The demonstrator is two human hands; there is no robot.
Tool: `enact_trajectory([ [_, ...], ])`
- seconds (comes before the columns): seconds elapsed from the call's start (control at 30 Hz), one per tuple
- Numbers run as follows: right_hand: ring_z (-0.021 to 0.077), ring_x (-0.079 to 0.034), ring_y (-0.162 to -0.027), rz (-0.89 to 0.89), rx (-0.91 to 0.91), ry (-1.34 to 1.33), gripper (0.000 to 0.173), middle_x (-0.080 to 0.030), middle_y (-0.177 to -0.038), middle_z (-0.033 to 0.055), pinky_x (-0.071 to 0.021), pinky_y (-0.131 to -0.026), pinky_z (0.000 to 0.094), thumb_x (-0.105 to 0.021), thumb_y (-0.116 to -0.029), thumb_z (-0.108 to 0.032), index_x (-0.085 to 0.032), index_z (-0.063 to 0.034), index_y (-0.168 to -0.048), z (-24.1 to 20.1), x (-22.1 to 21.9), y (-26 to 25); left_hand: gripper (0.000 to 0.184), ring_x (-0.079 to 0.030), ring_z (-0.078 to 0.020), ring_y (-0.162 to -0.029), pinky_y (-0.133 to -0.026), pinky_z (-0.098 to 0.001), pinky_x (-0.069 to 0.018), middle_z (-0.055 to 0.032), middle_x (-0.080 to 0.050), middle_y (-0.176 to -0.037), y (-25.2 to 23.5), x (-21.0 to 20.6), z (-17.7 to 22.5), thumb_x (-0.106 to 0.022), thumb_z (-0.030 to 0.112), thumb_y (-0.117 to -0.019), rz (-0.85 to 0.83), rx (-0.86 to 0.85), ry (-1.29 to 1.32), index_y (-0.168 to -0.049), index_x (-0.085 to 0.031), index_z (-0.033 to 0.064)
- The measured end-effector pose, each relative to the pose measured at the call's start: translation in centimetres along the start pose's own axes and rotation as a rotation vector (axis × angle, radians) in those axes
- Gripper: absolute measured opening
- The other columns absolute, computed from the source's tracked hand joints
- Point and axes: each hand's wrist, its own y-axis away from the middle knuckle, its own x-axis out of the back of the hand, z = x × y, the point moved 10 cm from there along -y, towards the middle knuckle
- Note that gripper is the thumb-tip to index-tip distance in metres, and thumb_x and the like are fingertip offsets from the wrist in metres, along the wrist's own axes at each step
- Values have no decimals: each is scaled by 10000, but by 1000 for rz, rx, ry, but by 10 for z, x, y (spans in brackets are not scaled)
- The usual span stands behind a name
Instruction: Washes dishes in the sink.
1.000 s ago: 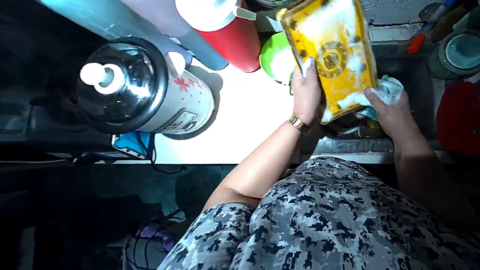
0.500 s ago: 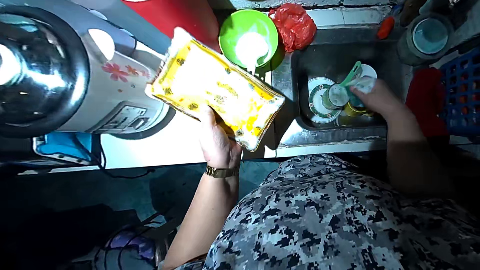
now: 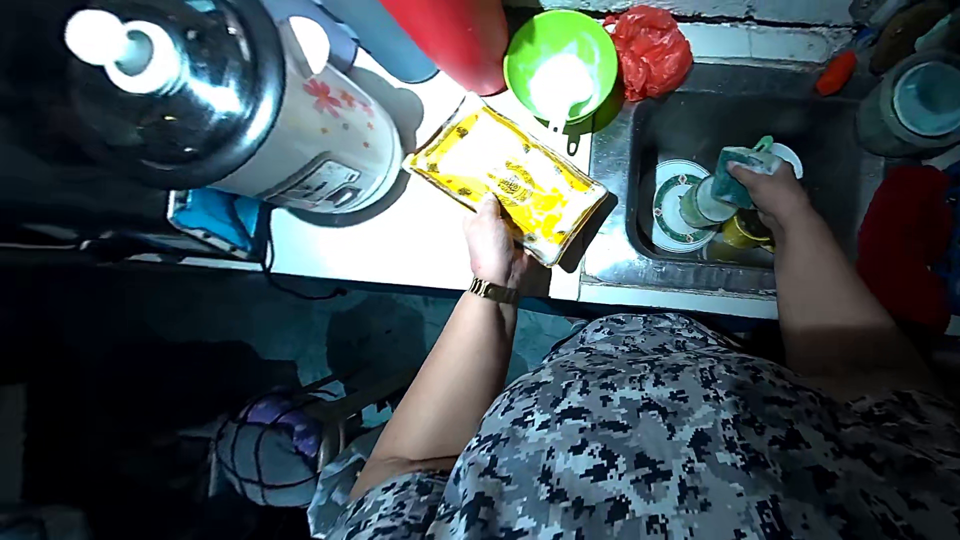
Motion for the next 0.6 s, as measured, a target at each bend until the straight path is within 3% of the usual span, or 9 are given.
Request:
enact_trajectory([
  [0.37,118,-650,-1137,87,307,79,516,-661,-1244,135,-540,-1022,326,-750,-926,-280,-586,28,-1306,-56,45,54,316,-664,-197,-1056,-906,-367,-580,-158,-620,-1193,-9,-7,-9,-400,158,-1103,4,65,-44,-1374,-432,-2],
  [0.47,86,-646,-1118,173,352,-18,480,-661,-1212,86,-543,-1012,303,-747,-924,-249,-584,23,-1283,-66,61,72,296,-685,-176,-998,-867,-352,-595,-134,-644,-1127,-5,-14,-4,-402,188,-1111,-50,72,-85,-1346,-444,12],
  [0.6,131,-661,-1129,313,366,-288,474,-670,-1215,53,-554,-1017,343,-720,-954,-229,-544,5,-1326,-66,87,89,257,-700,-127,-892,-785,-314,-604,-79,-674,-1020,4,-20,2,-400,216,-1115,-127,90,-170,-1279,-488,39],
])
